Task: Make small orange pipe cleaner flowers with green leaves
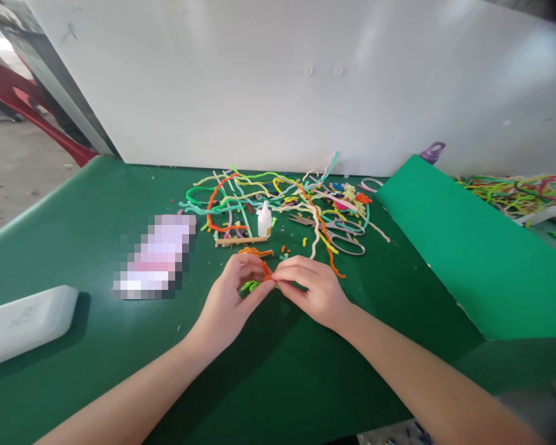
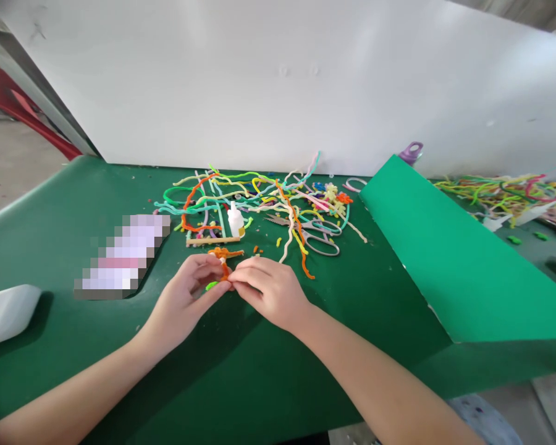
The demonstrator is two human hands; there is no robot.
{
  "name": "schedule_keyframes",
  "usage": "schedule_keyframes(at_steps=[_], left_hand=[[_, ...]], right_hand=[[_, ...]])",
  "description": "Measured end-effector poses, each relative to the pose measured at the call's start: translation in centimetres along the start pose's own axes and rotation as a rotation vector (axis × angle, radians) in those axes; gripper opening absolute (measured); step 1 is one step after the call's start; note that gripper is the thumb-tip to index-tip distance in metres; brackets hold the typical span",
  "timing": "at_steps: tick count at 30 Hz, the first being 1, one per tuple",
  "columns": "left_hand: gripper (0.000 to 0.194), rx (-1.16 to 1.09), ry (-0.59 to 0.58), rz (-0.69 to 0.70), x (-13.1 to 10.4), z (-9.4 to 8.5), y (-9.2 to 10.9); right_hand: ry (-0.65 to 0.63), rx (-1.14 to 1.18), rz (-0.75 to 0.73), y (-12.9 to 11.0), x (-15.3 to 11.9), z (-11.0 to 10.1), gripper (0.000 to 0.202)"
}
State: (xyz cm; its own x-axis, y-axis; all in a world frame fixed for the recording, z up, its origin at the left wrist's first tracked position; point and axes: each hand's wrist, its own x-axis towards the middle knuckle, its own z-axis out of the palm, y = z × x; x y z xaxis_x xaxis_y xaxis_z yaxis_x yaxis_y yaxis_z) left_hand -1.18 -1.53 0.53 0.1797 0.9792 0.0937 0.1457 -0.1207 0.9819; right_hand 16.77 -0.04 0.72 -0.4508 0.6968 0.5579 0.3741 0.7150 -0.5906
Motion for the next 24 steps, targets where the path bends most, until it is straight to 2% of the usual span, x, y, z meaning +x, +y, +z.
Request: schedule_keyframes(at_steps=[4, 8, 11, 14, 19, 24], left_hand=[[0.026, -0.132, -0.011, -0.082, 0.5, -0.2, 0.3], [0.016, -0.132, -0.027, -0.098, 0.6, -0.4, 0.6], [0.014, -0.107, -0.082, -0.094, 0.5, -0.5, 0.7], [0.014, -0.105, -0.125, -0.077, 0.4, -0.5, 0.6], [0.010, -0.118, -0.141, -0.067, 0.4, -0.4, 0.5], [0.011, -0.139, -0.171, -0.107, 0.4, -0.4, 0.8]], right_hand=[[0.048, 0.046, 0.031, -0.5, 0.1, -0.2, 0.016], [0.104, 0.172, 0.276, -0.7, 0.4, -0.5, 0.015], [0.035, 0.349, 0.461, -0.5, 0.7, -0.4, 0.019], [-0.028, 0.527, 0.576, -0.3, 0.9, -0.1, 0.022], [-0.012, 0.702, 0.601, -0.1, 1.1, 0.0, 0.015], [0.035, 0.630, 0.533, 0.3, 0.8, 0.2, 0.011]])
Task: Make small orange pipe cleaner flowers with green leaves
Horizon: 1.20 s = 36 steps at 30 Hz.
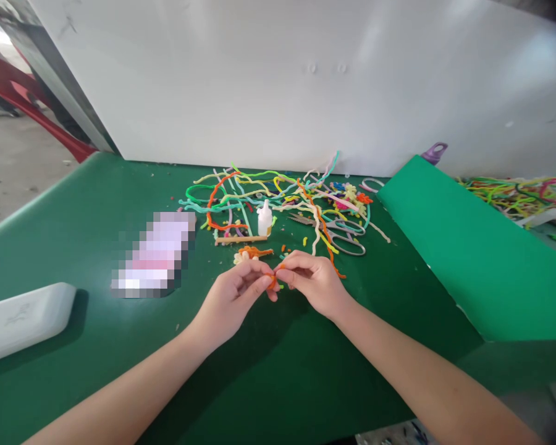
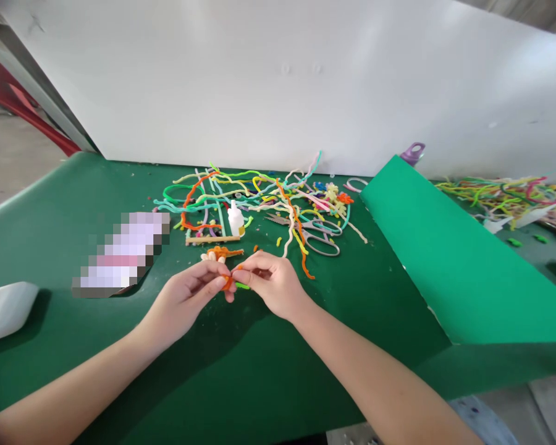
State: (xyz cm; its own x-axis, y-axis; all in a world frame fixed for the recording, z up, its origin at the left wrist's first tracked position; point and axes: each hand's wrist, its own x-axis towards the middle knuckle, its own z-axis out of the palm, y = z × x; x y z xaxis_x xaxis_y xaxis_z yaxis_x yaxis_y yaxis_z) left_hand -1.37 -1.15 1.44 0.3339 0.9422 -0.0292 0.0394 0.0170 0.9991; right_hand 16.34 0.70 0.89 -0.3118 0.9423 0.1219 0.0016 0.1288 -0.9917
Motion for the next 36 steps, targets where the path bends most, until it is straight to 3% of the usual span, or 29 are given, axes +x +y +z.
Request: schedule_keyframes(at_steps=[6, 15, 19, 22, 25, 28, 33, 36], left_hand=[[0.013, -0.088, -0.019, -0.051, 0.2, 0.0, -0.1], [0.018, -0.068, -0.040, -0.138, 0.4, -0.2, -0.1], [0.016, -0.096, 0.013, -0.122, 0.4, 0.0, 0.1], [0.016, -0.115, 0.013, -0.135, 0.3, 0.0, 0.1], [0.016, -0.132, -0.096, -0.178, 0.3, -0.2, 0.0], [0.017, -0.163, -0.177, -0.183, 0.3, -0.4, -0.2], [0.018, -0.301, -0.211, -0.160, 0.4, -0.7, -0.7], [0.017, -0.335, -0.252, -0.196, 0.5, -0.8, -0.8]], right_hand=[[0.014, -0.139, -0.078, 0.1, -0.2, 0.0, 0.012], [0.079, -0.420, -0.384, -0.2, -0.5, 0.4, 0.008], [0.103, -0.506, -0.509, 0.1, -0.7, 0.4, 0.010], [0.070, -0.612, -0.651, 0.4, -0.7, 0.0, 0.014], [-0.030, -0.689, -0.744, 0.4, -0.6, -0.5, 0.014], [-0.078, -0.684, -0.749, 0.1, -0.4, -0.8, 0.009], [-0.193, -0.641, -0.669, -0.7, -0.1, -1.1, 0.008], [-0.186, -0.664, -0.692, -0.8, 0.0, -1.2, 0.011]])
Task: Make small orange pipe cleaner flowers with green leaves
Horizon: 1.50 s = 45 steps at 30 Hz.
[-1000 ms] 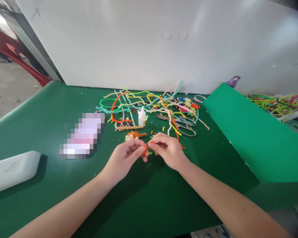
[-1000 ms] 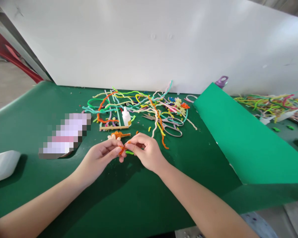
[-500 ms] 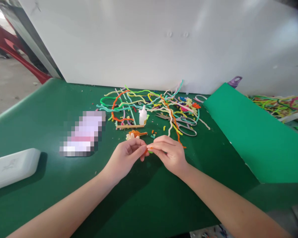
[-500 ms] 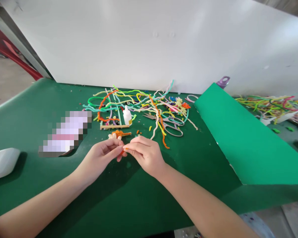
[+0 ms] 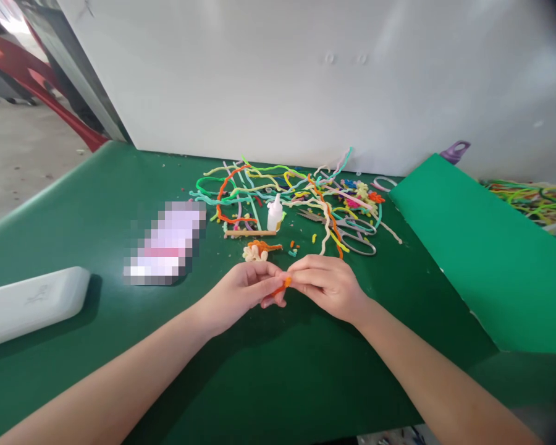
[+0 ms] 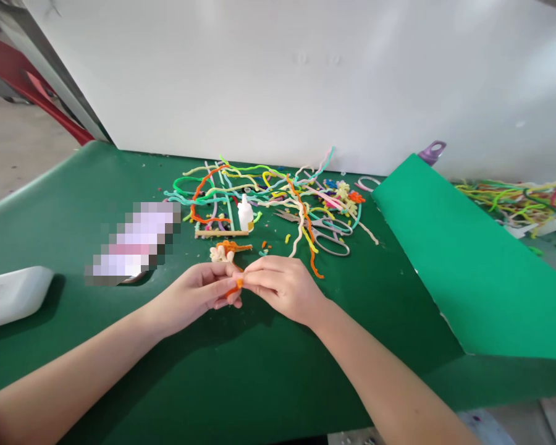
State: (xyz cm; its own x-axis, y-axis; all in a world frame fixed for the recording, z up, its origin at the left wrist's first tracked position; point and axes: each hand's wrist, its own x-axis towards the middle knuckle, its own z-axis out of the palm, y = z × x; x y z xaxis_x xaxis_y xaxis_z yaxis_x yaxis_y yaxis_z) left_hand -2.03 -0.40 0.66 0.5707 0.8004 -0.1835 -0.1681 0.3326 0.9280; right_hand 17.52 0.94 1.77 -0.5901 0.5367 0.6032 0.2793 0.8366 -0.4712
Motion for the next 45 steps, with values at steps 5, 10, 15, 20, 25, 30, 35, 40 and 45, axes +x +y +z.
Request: schedule_keyframes(at_steps=[5, 10, 15, 20, 25, 30, 35, 40, 45], left_hand=[[0.014, -0.050, -0.017, -0.023, -0.1, 0.1, 0.2], [0.015, -0.073, 0.012, -0.038, -0.1, 0.2, 0.1], [0.019, -0.089, 0.042, -0.069, -0.1, 0.1, -0.2], [0.018, -0.147, 0.033, -0.061, -0.1, 0.1, -0.2], [0.016, -0.194, 0.000, -0.030, 0.0, 0.2, -0.3], [0.013, -0.212, -0.024, 0.009, 0.0, 0.6, -0.4], [0.010, -0.148, -0.004, 0.063, -0.2, 0.6, -0.3], [0.011, -0.010, 0.042, 0.116, -0.3, 0.4, 0.2], [0.013, 0.091, 0.070, 0.153, -0.4, 0.6, 0.7]], right_hand=[[0.010, -0.057, -0.045, 0.0, -0.1, -0.1, 0.013], [-0.017, -0.148, -0.070, -0.1, -0.2, -0.3, 0.012], [0.010, -0.208, -0.091, -0.2, -0.3, -0.1, 0.007], [0.056, -0.216, -0.070, -0.2, -0.6, 0.5, 0.006], [0.166, -0.160, -0.030, -0.6, -0.5, 0.8, 0.008], [0.260, -0.081, 0.057, -1.2, -0.3, 1.3, 0.008], [0.272, 0.045, 0.133, -1.2, -0.4, 1.5, 0.007], [0.178, 0.069, 0.086, -0.9, -0.1, 0.9, 0.006], [0.168, 0.076, 0.045, -0.9, 0.2, 0.5, 0.007]])
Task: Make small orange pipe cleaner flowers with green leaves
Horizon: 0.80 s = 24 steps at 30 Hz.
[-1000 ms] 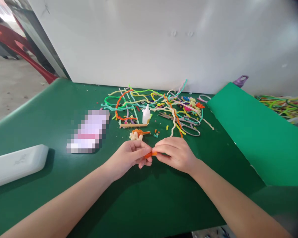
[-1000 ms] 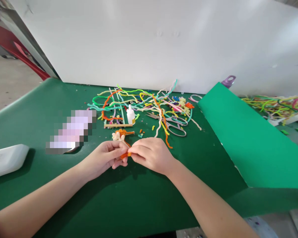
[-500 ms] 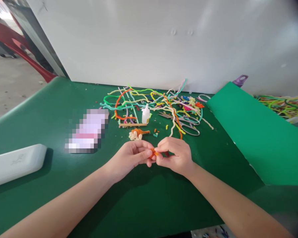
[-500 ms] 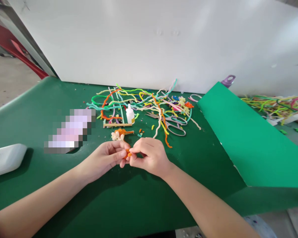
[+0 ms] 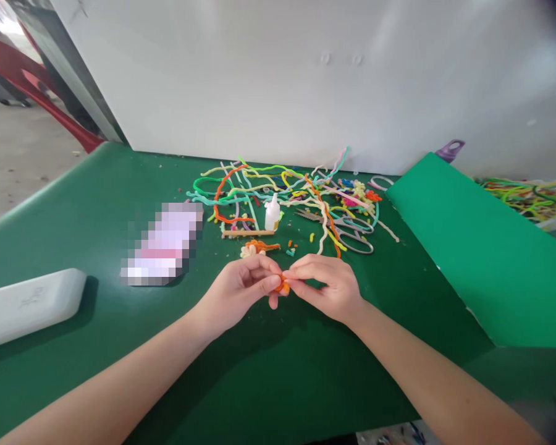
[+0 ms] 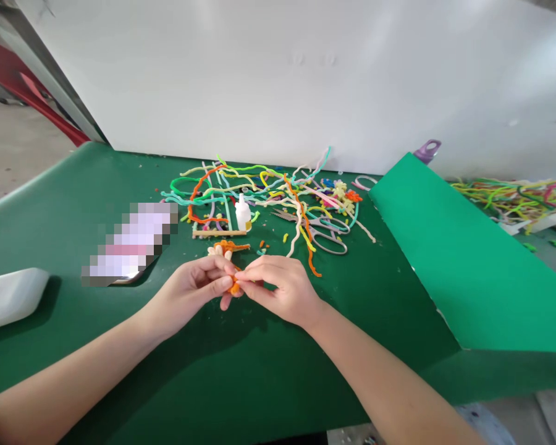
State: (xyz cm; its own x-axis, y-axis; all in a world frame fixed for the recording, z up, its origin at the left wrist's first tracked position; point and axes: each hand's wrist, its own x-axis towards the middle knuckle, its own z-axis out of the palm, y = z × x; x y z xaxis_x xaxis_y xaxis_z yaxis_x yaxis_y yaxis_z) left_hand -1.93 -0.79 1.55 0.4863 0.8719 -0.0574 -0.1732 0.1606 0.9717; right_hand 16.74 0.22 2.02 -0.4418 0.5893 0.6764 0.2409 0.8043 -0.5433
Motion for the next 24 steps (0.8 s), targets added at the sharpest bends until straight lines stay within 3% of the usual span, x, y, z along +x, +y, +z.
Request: schedule_keyframes(at_steps=[8, 18, 24], left_hand=[[0.012, 0.151, 0.016, 0.011, -0.05, -0.18, -0.48], [0.010, 0.137, 0.031, -0.006, 0.05, 0.04, -0.10], [0.013, 0.088, 0.032, -0.001, 0.11, 0.02, -0.30]], right_hand=[[-0.024, -0.048, 0.001, -0.02, 0.00, -0.03, 0.007], [-0.023, -0.023, 0.034, 0.28, -0.32, 0.12, 0.007], [-0.086, 0.067, 0.202, 0.28, -0.49, 0.09, 0.008]])
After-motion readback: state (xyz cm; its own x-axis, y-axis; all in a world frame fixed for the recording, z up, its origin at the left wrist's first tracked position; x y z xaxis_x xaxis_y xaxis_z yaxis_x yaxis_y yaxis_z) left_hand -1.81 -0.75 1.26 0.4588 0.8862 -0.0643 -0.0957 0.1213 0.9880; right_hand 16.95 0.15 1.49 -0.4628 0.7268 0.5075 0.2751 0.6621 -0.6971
